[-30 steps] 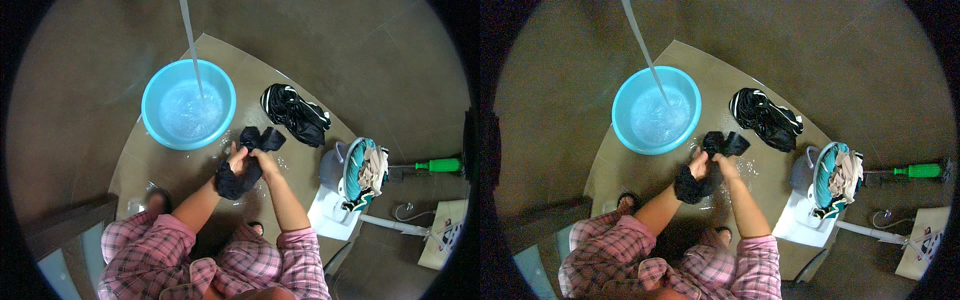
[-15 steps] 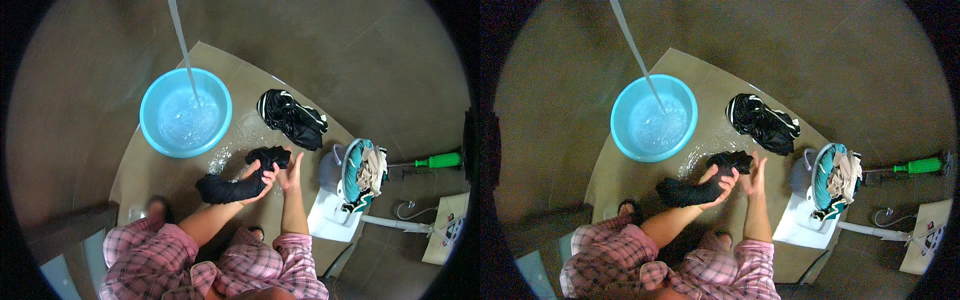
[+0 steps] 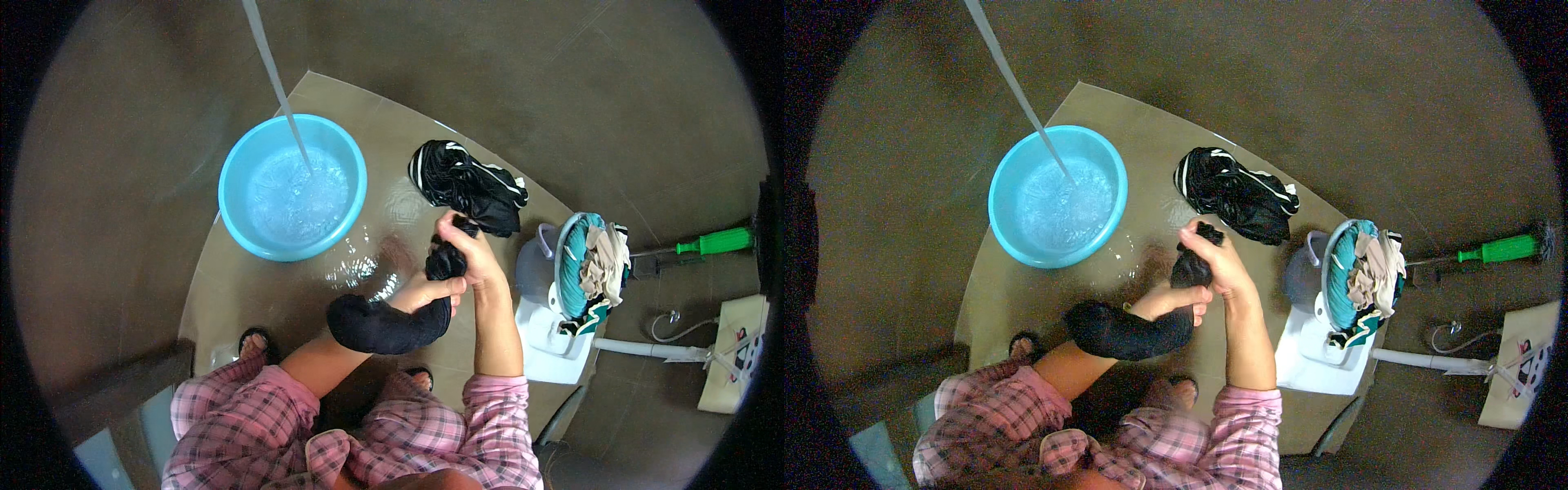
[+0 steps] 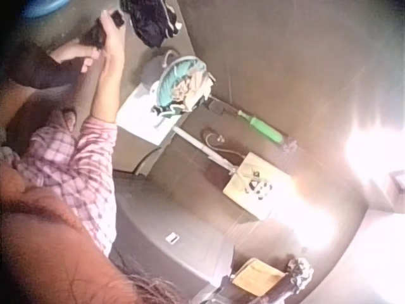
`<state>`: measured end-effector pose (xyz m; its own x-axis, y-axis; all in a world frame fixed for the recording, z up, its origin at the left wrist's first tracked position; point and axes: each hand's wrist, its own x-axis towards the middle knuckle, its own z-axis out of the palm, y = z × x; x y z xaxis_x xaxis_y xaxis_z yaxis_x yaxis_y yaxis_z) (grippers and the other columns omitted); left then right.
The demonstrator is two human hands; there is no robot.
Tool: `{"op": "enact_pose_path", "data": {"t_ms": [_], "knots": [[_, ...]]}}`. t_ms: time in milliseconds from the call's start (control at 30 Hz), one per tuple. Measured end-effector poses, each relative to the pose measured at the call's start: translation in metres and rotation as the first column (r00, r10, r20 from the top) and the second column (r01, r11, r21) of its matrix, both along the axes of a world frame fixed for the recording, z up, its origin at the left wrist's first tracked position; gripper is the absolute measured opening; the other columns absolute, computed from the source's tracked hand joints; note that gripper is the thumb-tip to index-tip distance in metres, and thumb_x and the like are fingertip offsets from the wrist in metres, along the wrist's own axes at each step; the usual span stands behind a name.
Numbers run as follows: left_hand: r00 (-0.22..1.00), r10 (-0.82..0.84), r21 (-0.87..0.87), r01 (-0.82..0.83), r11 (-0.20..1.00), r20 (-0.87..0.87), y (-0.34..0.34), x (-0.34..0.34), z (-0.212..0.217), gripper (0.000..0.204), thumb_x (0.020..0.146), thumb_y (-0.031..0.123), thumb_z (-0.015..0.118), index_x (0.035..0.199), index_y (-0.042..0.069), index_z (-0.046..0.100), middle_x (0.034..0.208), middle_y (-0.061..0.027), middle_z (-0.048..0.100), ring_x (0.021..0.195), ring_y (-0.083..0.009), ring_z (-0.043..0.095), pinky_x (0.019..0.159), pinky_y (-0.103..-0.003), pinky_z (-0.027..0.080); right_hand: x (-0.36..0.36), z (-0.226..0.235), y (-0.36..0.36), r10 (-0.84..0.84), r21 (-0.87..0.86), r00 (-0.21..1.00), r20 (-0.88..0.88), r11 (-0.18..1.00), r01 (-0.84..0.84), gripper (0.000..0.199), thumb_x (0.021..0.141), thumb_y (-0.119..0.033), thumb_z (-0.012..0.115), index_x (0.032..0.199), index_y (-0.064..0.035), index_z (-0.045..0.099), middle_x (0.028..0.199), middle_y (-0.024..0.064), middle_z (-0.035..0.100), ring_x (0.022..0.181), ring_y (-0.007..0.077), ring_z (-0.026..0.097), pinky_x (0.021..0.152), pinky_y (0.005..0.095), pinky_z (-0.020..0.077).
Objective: The person sits on the floor and hand-washes dark-colored clothes in a blue basin filled with water. They repeatedly submerge, scrub, and wring out the garments, then rinse them under a running tap before wringing them out again.
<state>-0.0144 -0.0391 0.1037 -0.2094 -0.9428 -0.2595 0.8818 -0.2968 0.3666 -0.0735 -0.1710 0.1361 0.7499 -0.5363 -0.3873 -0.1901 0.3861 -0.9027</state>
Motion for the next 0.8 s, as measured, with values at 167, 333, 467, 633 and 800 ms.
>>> {"op": "enact_pose_path", "data": {"t_ms": [167,333,467,633,800], "knots": [[0.905,0.154,-0.005,-0.166,0.986,0.396,0.010,-0.019,-0.047,0.021,0.082,0.022,0.066,0.089,0.005,0.058,0.075,-0.0031,0.055,0.068,-0.0122,0.056,0.060,-0.027,0.045,0.021,-0.008,0.025,0.199,-0.336,0.834,-0.514,0.849,-0.409,0.039,0.081,-0.034,0.063,0.095,0.0028,0.061,0.073,0.0089,0.060,0.067,0.0177,0.056,0.065,0.0327,0.0460],[0.518,0.093,-0.106,-0.005,0.994,0.850,0.039,-0.054,-0.143,0.029,0.080,0.023,0.066,0.103,0.006,0.062,0.093,-0.0096,0.062,0.088,-0.0207,0.060,0.075,-0.033,0.047,0.015,-0.056,0.049,0.244,-0.403,0.608,-0.755,0.559,-0.724,0.035,0.082,-0.025,0.057,0.107,-0.0028,0.064,0.095,0.0263,0.063,0.093,0.0412,0.060,0.087,0.0431,0.0469],[0.409,0.079,-0.039,-0.106,0.994,0.909,0.050,-0.080,-0.181,0.033,0.079,0.023,0.066,0.108,0.007,0.062,0.100,-0.0113,0.063,0.096,-0.0228,0.059,0.081,-0.034,0.047,0.004,-0.089,0.073,0.252,-0.388,0.546,-0.799,0.477,-0.788,0.032,0.081,-0.025,0.057,0.106,-0.0068,0.066,0.096,0.0246,0.063,0.092,0.0411,0.060,0.084,0.0439,0.0480],[0.605,-0.113,0.059,0.109,0.992,0.788,0.042,-0.056,-0.135,0.053,0.076,0.022,0.069,0.123,0.004,0.054,0.124,-0.0149,0.056,0.118,-0.0257,0.049,0.100,-0.037,0.037,-0.036,-0.135,0.068,0.179,-0.422,0.781,-0.598,0.758,-0.497,0.028,0.080,-0.024,0.060,0.099,-0.0044,0.066,0.092,0.0189,0.066,0.088,0.0318,0.063,0.083,0.0386,0.0479],[0.553,0.466,-0.420,-0.218,0.881,0.691,0.002,0.019,-0.098,0.071,0.070,0.011,0.074,0.131,-0.002,0.041,0.126,-0.0119,0.052,0.117,-0.0241,0.047,0.103,-0.036,0.035,0.011,-0.082,0.038,-0.033,-0.087,0.999,-0.029,0.996,0.030,0.051,0.081,-0.023,0.068,0.126,-0.0107,0.047,0.119,0.0084,0.055,0.108,0.0195,0.051,0.092,0.0355,0.0433]]}}
